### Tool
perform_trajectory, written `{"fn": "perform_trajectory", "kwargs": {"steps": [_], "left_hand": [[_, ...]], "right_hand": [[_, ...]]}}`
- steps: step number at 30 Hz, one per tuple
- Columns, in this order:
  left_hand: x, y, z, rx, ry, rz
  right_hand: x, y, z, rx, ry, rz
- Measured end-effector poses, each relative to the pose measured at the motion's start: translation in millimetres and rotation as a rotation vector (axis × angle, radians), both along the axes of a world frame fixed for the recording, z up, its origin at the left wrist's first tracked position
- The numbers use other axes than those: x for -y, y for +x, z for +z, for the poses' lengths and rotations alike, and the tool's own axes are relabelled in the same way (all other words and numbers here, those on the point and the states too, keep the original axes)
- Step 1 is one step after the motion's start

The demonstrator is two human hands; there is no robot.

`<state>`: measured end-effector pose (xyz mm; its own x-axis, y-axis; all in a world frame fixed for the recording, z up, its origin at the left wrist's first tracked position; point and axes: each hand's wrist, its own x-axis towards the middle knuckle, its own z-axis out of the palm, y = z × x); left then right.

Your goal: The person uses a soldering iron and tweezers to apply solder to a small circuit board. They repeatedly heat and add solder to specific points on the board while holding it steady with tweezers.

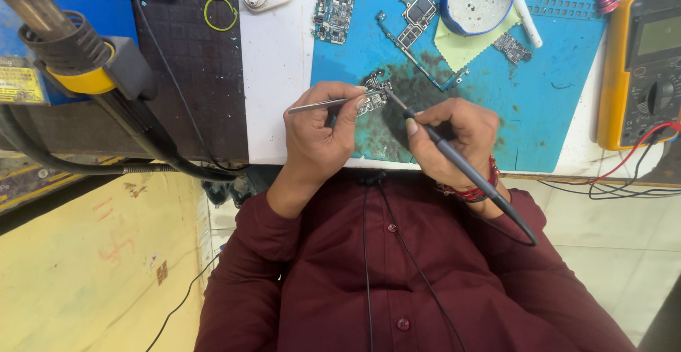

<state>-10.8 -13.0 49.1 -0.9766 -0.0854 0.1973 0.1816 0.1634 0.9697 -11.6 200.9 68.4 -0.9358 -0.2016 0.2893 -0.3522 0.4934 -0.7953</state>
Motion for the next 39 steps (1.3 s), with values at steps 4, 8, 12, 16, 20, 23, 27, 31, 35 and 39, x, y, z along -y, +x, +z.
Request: {"fn": "perform_trajectory", "kwargs": {"steps": [4, 8, 12, 16, 20, 23, 27, 31, 35, 39], "left_hand": [[0.4, -0.1, 0.0, 0.003, -0.017, 0.003], [0.3, 0.1, -0.3, 0.003, -0.025, 0.009], [0.2, 0.2, -1.0, 0.005, 0.001, -0.001], [1.0, 1.0, -1.0, 0.010, -0.015, 0.004], [0.4, 0.8, -0.8, 0.007, -0.004, -0.001], [0.0, 0.5, -0.3, 0.006, -0.005, 0.001], [-0.3, 0.4, 0.2, 0.004, 0.001, 0.000], [0.0, 0.3, 0.6, 0.015, -0.012, 0.002], [-0.1, 0.0, 0.3, 0.001, -0.011, 0.003], [0.1, 0.2, -0.2, 0.004, -0.006, 0.000]], "right_hand": [[0.0, -0.1, 0.4, 0.007, -0.009, 0.004], [0.5, -0.8, 0.8, -0.025, 0.018, 0.020], [1.4, -0.5, 1.7, -0.002, 0.004, 0.003], [1.6, -0.6, 2.3, -0.012, 0.006, 0.004], [0.8, -1.1, 2.5, -0.015, 0.016, 0.027], [1.0, -0.8, 2.2, -0.019, 0.012, -0.011], [0.3, -1.6, 2.0, -0.027, 0.015, 0.014], [0.3, -1.8, 2.0, -0.027, 0.012, 0.018], [0.7, -2.9, 1.5, -0.050, 0.028, 0.027], [0.9, -1.7, 2.1, -0.032, 0.013, 0.015]]}}
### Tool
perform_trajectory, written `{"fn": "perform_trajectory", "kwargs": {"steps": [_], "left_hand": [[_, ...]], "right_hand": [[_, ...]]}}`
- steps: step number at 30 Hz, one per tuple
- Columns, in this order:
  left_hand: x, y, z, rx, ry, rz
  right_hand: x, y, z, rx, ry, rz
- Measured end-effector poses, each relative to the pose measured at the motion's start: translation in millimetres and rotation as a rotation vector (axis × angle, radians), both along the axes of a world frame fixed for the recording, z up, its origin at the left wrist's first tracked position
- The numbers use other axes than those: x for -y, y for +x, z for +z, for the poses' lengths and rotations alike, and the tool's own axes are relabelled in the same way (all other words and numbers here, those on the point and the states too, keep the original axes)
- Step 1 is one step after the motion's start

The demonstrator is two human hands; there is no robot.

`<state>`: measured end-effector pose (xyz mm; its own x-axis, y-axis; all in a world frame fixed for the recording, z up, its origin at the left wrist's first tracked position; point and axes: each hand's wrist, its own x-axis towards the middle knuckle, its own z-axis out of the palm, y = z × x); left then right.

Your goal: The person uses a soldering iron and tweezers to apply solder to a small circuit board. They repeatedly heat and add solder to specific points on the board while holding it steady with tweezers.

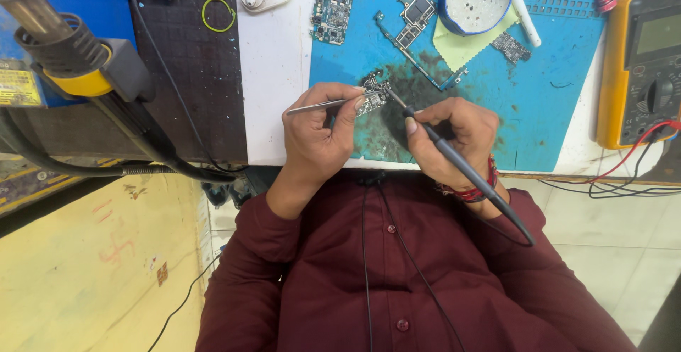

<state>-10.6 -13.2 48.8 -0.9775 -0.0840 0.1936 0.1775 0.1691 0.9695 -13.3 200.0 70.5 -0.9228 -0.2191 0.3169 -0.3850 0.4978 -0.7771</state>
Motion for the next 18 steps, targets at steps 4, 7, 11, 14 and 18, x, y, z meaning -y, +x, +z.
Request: {"fn": "perform_trajectory", "kwargs": {"steps": [4, 7, 11, 14, 18], "left_hand": [[-0.2, -0.2, -0.5, 0.001, 0.005, 0.001], [-0.2, 0.2, -0.4, -0.005, 0.009, -0.001], [-0.4, 0.3, -0.2, 0.004, 0.001, 0.006], [-0.6, 0.0, -0.1, -0.005, 0.011, -0.002], [0.1, -0.1, 0.1, 0.001, 0.011, -0.004]], "right_hand": [[0.2, -0.5, -0.1, -0.007, 0.006, 0.008], [0.3, -1.1, -0.5, -0.019, 0.000, 0.011], [0.0, 0.2, -1.0, -0.020, 0.026, -0.006], [-0.5, 1.7, -1.5, 0.011, -0.005, -0.036], [-2.2, 1.6, -1.8, 0.009, -0.001, -0.021]]}}
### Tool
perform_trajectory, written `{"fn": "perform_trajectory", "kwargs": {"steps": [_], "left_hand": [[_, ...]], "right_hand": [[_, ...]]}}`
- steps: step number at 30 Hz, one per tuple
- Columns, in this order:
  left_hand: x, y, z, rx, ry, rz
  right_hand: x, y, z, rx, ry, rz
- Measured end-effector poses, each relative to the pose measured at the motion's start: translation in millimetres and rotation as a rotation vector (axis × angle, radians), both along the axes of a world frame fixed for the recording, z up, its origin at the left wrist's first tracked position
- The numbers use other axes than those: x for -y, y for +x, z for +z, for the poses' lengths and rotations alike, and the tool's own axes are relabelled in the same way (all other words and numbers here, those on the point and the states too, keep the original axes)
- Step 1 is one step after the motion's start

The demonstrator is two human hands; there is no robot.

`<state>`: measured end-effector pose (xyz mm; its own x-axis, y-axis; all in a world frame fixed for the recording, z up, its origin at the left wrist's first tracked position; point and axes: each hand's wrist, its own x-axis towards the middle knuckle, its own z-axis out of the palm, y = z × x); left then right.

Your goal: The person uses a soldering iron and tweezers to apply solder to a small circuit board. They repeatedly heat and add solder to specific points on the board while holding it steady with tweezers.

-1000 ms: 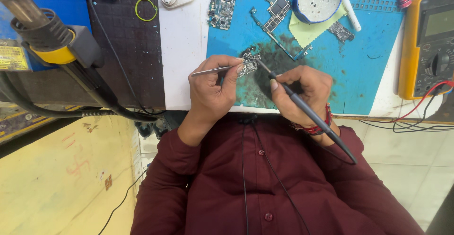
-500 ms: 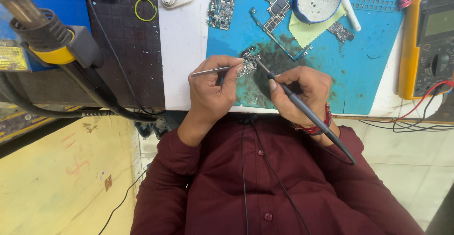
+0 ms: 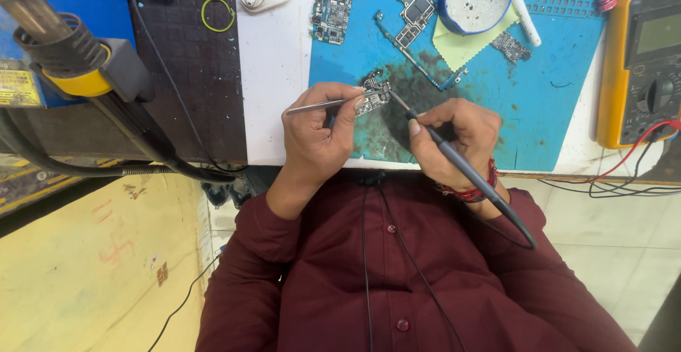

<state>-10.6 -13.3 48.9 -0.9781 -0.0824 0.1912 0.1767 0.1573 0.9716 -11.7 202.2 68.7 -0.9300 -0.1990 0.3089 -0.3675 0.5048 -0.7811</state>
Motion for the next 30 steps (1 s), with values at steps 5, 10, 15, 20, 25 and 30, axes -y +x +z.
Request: {"fn": "perform_trajectory", "kwargs": {"steps": [5, 10, 15, 20, 25, 30], "left_hand": [[-0.3, 0.1, -0.3, -0.001, 0.007, -0.001], [-0.2, 0.3, -1.2, 0.000, 0.001, 0.000], [-1.3, -0.1, -1.7, -0.002, 0.009, -0.006], [-0.8, 0.1, -1.6, 0.024, -0.001, -0.002], [-0.5, -0.4, -1.5, -0.021, 0.007, -0.009], [-0.7, -0.5, -1.3, -0.022, 0.003, -0.007]], "right_hand": [[0.5, -0.2, 0.0, 0.005, 0.004, 0.000], [0.8, 0.2, 0.0, 0.004, -0.001, -0.001], [-1.2, 0.3, 0.7, 0.007, 0.006, -0.001], [0.2, 0.9, -0.2, 0.010, -0.008, -0.010], [-1.1, 1.8, -0.4, 0.016, -0.008, -0.006], [-2.7, 1.9, -0.8, 0.021, -0.021, 0.004]]}}
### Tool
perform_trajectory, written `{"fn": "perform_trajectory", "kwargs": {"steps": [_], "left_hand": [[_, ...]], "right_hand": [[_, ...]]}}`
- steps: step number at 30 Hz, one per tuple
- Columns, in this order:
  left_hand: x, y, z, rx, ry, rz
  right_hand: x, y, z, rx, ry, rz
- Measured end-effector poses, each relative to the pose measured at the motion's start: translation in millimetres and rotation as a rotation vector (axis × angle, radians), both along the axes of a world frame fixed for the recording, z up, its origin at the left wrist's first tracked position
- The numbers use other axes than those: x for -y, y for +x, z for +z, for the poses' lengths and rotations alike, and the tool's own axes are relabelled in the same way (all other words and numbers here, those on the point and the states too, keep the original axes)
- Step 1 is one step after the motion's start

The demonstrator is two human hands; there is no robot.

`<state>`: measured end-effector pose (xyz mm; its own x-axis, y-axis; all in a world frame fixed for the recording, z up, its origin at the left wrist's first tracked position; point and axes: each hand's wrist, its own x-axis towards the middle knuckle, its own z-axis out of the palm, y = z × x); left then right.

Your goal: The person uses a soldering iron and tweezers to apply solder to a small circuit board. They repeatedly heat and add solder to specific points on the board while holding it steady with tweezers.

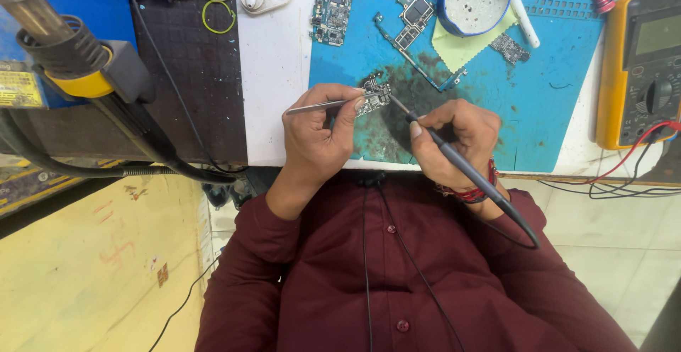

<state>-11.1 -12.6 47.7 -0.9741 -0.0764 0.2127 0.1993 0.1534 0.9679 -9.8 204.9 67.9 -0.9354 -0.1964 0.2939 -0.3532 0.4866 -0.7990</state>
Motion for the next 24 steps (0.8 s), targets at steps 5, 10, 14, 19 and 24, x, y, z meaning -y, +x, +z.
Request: {"fn": "perform_trajectory", "kwargs": {"steps": [5, 10, 14, 19, 24], "left_hand": [[-0.3, 0.5, 0.3, 0.040, -0.002, 0.007], [-0.2, 0.9, 0.2, 0.010, -0.002, 0.002], [0.1, 0.2, 0.2, 0.027, -0.006, -0.003], [0.3, 0.5, 1.3, 0.025, -0.016, -0.002], [0.2, 0.3, 1.5, 0.022, -0.026, 0.007]], "right_hand": [[0.9, 1.4, -0.1, 0.008, -0.002, -0.015], [0.8, 1.3, 0.5, 0.000, 0.002, -0.015], [1.0, 1.2, 0.8, -0.001, -0.009, -0.007], [1.9, 2.1, 0.8, 0.019, -0.003, -0.036], [0.9, 1.6, 0.9, 0.008, 0.007, -0.023]]}}
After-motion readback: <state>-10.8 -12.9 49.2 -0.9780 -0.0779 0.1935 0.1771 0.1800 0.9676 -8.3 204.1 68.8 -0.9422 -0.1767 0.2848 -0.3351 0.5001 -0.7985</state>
